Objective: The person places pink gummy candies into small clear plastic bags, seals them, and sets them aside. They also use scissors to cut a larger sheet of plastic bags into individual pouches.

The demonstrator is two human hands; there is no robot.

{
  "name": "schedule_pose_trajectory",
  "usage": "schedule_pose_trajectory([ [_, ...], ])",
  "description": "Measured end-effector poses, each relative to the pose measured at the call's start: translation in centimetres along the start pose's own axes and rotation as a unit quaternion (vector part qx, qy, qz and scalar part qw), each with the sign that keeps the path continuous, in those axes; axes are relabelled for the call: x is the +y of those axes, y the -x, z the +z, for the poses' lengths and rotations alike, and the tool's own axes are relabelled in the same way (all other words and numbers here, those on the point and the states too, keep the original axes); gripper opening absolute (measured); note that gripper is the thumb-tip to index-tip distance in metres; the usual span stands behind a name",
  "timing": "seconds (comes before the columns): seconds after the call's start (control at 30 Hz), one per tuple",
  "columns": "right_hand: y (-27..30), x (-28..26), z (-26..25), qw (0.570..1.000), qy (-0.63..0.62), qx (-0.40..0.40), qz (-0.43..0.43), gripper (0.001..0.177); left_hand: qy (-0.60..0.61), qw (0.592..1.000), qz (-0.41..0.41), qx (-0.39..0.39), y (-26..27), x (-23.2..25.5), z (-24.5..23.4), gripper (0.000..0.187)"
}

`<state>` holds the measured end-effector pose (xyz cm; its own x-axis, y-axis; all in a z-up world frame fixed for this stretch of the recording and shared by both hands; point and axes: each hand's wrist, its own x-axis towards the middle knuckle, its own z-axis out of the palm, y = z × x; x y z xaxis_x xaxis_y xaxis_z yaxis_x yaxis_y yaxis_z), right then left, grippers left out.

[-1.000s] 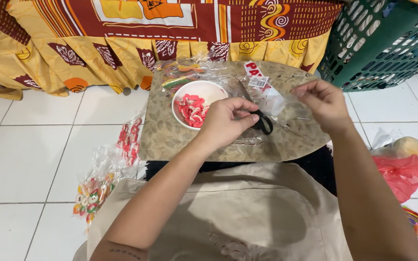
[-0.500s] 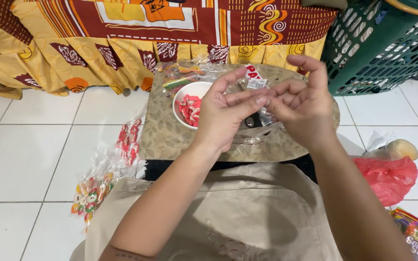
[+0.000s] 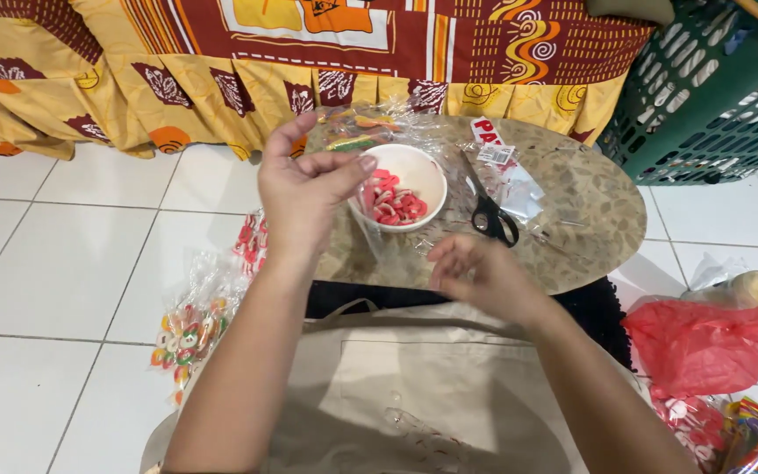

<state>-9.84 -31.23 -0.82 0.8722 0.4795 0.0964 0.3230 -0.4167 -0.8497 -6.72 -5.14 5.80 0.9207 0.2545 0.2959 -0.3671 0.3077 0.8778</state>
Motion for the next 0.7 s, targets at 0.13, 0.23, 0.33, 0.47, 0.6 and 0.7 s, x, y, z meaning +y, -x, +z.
schedule_pose_trajectory([
  [0.13, -5.9, 0.5, -1.1, 0.988, 0.113, 0.1, 0.031, 0.016, -0.064, 0.998, -0.001, -0.005, 0.4, 0.2, -2.1, 0.072],
  [0.23, -10.3, 0.2, -1.2, 0.955, 0.289, 0.066, -0.014, 0.022, -0.088, 0.996, 0.01, -0.012, 0.9, -0.4, -2.6, 0.071],
  [0.33, -12.8, -0.2, -0.1, 0.914, 0.396, 0.001, -0.084, 0.027, -0.1, 0.995, 0.007, -0.009, 0.9, -0.8, -3.1, 0.072],
  [0.47, -14.5, 0.0, 0.7, 0.884, 0.459, -0.047, -0.068, 0.023, -0.114, 0.993, -0.029, -0.008, 0.9, -1.5, -3.7, 0.078],
  [0.6, -14.6, -0.5, -1.9, 0.968, 0.249, 0.005, -0.039, 0.02, -0.085, 0.995, -0.035, -0.044, 0.8, -2.1, -3.5, 0.083],
  [0.7, -13.0, -2.3, -4.3, 0.999, 0.022, 0.04, -0.024, 0.025, -0.058, 0.995, -0.035, -0.074, 1.0, -2.3, -3.1, 0.086],
])
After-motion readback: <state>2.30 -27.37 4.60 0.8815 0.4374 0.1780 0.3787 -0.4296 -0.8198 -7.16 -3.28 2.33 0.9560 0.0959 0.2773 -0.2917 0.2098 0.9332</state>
